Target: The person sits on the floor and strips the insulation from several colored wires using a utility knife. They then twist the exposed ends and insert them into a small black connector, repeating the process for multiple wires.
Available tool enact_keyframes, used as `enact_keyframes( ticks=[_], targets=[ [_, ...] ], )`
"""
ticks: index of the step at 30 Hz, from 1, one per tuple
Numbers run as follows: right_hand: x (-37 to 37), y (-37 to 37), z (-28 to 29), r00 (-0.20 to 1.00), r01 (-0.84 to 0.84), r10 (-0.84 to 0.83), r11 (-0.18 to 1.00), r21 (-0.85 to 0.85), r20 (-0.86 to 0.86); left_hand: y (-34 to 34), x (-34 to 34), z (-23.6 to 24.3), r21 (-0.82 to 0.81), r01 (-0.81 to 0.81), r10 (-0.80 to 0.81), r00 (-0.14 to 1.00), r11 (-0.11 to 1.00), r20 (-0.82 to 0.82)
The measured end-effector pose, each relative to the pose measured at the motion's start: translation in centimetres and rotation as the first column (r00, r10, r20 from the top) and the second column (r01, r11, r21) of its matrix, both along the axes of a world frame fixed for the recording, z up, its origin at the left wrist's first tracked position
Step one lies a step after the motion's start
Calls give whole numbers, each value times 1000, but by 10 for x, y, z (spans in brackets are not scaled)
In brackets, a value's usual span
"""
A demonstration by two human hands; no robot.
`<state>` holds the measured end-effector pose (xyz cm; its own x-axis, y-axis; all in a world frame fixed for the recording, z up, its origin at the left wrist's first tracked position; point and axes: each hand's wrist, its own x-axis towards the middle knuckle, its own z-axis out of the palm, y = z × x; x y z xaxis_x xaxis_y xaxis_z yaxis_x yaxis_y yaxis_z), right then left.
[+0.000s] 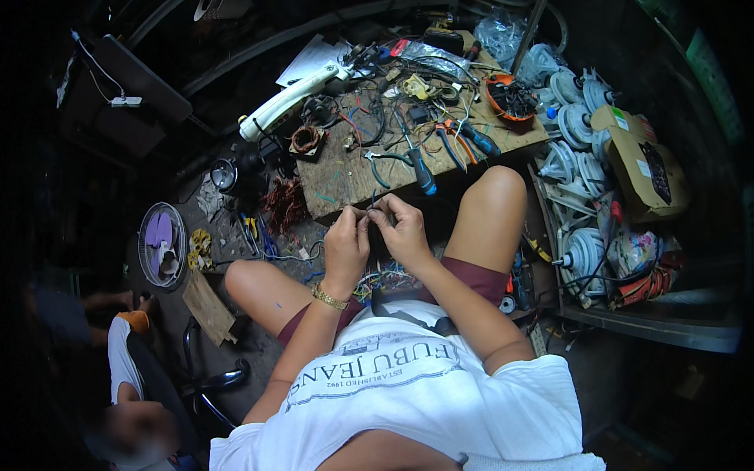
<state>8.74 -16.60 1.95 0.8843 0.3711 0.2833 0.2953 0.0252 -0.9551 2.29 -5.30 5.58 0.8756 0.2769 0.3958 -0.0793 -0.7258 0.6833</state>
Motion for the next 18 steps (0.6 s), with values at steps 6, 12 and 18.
enact_keyframes(
  ticks=[6,12,18],
  targets=[
    [33,6,5,840,153,-17,966,208,-542,-7,0,4,-45,101,-109,965,994,-239],
    [44,34,-5,836,221,-101,961,163,-539,-8,6,-22,-580,167,-256,964,798,-74],
    [61,49,-1,751,248,12,922,298,-660,-3,9,-23,-662,152,-187,982,734,18]
  ],
)
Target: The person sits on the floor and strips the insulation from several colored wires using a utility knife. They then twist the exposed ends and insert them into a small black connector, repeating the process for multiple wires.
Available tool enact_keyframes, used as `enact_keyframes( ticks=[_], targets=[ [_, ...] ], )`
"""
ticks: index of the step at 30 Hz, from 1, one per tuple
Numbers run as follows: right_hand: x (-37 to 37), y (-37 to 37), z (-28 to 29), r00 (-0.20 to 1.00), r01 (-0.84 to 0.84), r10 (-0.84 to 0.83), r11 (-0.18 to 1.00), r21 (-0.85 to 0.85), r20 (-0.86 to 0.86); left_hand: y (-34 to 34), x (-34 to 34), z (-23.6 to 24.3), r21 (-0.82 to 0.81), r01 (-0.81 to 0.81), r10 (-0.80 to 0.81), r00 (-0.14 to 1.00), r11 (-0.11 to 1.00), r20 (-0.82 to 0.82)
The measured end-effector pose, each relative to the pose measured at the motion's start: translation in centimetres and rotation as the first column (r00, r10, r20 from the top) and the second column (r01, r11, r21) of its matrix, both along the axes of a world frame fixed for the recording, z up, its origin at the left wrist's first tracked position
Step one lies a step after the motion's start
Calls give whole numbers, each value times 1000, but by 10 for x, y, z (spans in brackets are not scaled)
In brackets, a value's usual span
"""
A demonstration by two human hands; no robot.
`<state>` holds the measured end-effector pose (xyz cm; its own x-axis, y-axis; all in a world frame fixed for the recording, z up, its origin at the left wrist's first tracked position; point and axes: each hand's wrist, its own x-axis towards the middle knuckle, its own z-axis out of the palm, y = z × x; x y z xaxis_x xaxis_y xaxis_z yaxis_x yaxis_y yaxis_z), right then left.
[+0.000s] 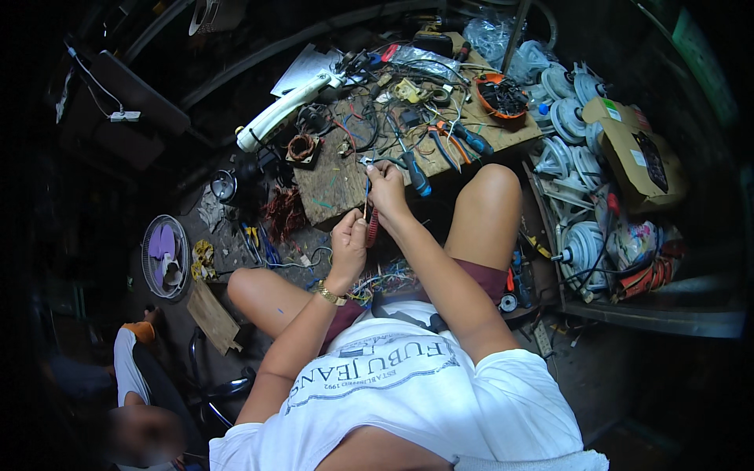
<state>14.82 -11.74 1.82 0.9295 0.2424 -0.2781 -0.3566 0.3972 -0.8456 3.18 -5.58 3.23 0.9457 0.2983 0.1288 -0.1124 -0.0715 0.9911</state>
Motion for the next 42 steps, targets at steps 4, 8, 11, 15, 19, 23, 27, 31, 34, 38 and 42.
enact_keyframes(
  ticks=[4,8,11,15,19,23,27,31,34,38,42],
  targets=[
    [8,-18,15,983,-182,181,983,26,18,20,13,21,308,-127,39,961,943,275],
    [-9,-7,-4,957,-273,290,928,255,-30,16,32,39,237,73,-161,912,969,376],
    [10,-9,20,893,-217,351,884,413,-282,17,33,32,285,155,-222,950,946,221],
    [28,17,-10,948,-193,258,932,308,-187,13,48,26,100,110,-127,973,989,193],
    [38,30,-3,972,-140,177,965,221,-156,13,48,32,233,37,-85,977,972,197],
    [49,30,-3,963,-183,229,941,284,-140,16,49,37,353,85,-162,967,932,194],
    [33,28,41,939,-276,312,935,224,-148,37,54,52,149,164,-201,937,975,286],
    [21,26,22,915,-396,397,857,330,66,39,68,67,-376,283,-77,875,882,478],
    [22,27,6,965,-255,262,926,279,11,24,61,57,-356,237,-134,947,904,291],
    [33,27,4,963,-260,271,921,290,2,18,50,51,-267,188,-136,970,945,202],
    [46,35,-8,987,-158,147,970,186,72,23,58,52,-419,250,-176,962,873,208]
  ],
)
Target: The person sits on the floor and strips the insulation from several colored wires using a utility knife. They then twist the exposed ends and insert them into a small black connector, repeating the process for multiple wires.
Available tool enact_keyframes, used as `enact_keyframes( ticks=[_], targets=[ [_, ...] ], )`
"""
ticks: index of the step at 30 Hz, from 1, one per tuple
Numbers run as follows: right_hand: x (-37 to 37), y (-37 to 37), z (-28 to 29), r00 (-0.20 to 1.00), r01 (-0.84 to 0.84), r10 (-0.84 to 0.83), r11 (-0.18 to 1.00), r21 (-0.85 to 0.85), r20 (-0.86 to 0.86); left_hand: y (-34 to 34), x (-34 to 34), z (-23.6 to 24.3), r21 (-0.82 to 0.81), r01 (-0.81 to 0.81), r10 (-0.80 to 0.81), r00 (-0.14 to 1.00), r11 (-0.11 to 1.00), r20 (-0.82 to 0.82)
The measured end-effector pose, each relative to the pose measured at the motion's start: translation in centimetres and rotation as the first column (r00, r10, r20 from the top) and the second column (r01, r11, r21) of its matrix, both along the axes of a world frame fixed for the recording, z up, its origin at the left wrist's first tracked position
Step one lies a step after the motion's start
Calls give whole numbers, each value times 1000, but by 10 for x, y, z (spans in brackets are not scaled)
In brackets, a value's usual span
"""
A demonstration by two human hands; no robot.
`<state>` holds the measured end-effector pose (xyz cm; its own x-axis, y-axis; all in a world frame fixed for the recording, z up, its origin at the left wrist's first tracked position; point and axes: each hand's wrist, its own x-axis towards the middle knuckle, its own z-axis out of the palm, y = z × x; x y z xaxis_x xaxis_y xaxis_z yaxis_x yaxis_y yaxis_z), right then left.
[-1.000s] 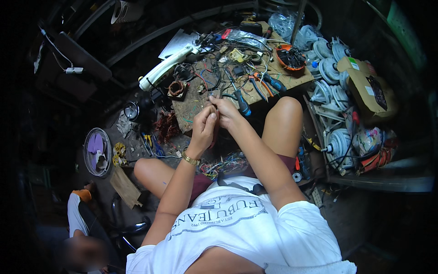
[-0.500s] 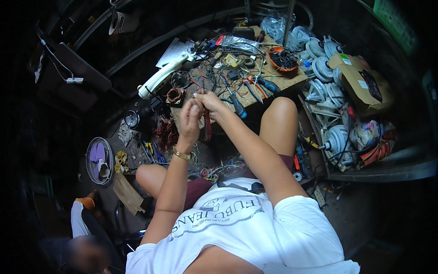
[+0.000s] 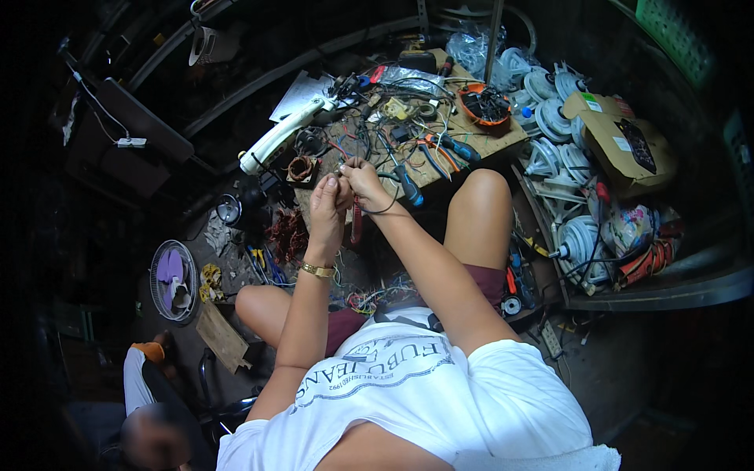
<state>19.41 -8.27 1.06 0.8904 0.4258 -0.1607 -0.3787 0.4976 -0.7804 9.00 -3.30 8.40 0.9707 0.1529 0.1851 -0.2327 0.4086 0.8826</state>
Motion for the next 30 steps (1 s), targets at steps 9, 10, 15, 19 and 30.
enact_keyframes(
  ticks=[9,10,15,19,30],
  targets=[
    [-2,19,13,972,175,-174,985,-9,-160,16,-7,-9,-487,88,-79,996,869,39],
    [-1,19,14,973,175,-177,984,-24,-150,16,-7,-10,-555,79,-74,997,828,31],
    [15,28,29,969,178,-183,983,-42,-167,26,-5,-12,-677,157,-119,988,719,102],
    [30,35,23,960,255,-260,965,-56,-107,26,-7,-11,-697,143,-112,990,702,90],
    [75,50,18,953,301,-285,925,-232,102,32,0,-7,-726,181,-100,983,664,153]
  ],
)
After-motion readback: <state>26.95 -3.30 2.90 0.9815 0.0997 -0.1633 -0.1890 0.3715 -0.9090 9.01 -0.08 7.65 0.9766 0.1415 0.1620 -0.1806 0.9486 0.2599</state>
